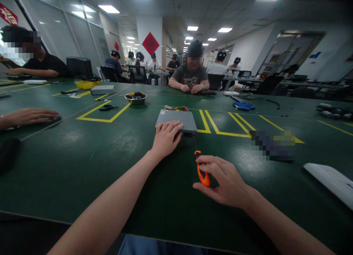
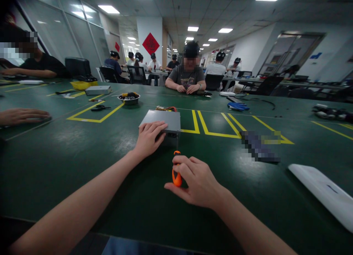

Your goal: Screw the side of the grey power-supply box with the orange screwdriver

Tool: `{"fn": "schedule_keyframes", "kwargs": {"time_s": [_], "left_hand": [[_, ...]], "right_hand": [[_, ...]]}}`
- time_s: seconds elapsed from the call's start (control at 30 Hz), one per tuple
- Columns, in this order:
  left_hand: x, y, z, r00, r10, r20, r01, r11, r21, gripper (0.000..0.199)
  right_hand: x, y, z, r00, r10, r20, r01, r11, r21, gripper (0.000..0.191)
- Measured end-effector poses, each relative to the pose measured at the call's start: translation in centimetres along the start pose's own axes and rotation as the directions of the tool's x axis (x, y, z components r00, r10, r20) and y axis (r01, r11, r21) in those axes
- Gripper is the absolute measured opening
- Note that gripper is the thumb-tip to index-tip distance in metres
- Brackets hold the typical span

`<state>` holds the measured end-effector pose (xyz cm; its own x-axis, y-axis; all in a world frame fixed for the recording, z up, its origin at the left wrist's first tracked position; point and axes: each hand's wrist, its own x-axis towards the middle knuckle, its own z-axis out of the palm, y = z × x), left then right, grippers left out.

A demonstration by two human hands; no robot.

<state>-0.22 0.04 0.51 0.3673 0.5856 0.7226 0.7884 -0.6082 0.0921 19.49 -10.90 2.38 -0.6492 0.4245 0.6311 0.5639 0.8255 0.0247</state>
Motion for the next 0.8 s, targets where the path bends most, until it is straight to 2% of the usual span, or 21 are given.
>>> {"fn": "schedule_keyframes", "kwargs": {"time_s": [0.1,0.3,0.53,0.63,0.73,0.8], "left_hand": [[-0.02,0.0,0.05,1.0,-0.002,0.001,0.002,1.0,0.006,0.031],[-0.04,-0.01,0.17,1.0,-0.007,0.005,0.007,1.0,0.012,0.03],[-0.04,0.0,0.13,1.0,-0.006,-0.002,0.006,1.0,0.007,0.03],[0.0,0.03,0.15,1.0,-0.008,-0.001,0.008,1.0,0.001,0.031],[0.02,0.03,0.15,1.0,-0.006,-0.005,0.006,1.0,0.0,0.031],[0.02,0.03,0.13,1.0,-0.005,-0.004,0.005,1.0,0.003,0.031]], "right_hand": [[-0.09,0.21,0.16,1.0,-0.001,-0.029,0.0,1.0,-0.021,0.034],[-0.04,-0.01,-0.37,0.986,-0.042,0.164,0.047,0.998,-0.029,0.031],[-0.23,-0.07,0.62,1.0,-0.021,0.021,0.021,1.0,0.022,0.03],[-0.01,-0.21,0.39,0.997,-0.007,0.072,0.003,0.999,0.053,0.031],[0.13,-0.35,0.07,0.988,-0.042,0.146,0.041,0.999,0.012,0.031],[0.08,-0.39,0.1,0.991,-0.073,0.116,0.077,0.997,-0.029,0.027]]}}
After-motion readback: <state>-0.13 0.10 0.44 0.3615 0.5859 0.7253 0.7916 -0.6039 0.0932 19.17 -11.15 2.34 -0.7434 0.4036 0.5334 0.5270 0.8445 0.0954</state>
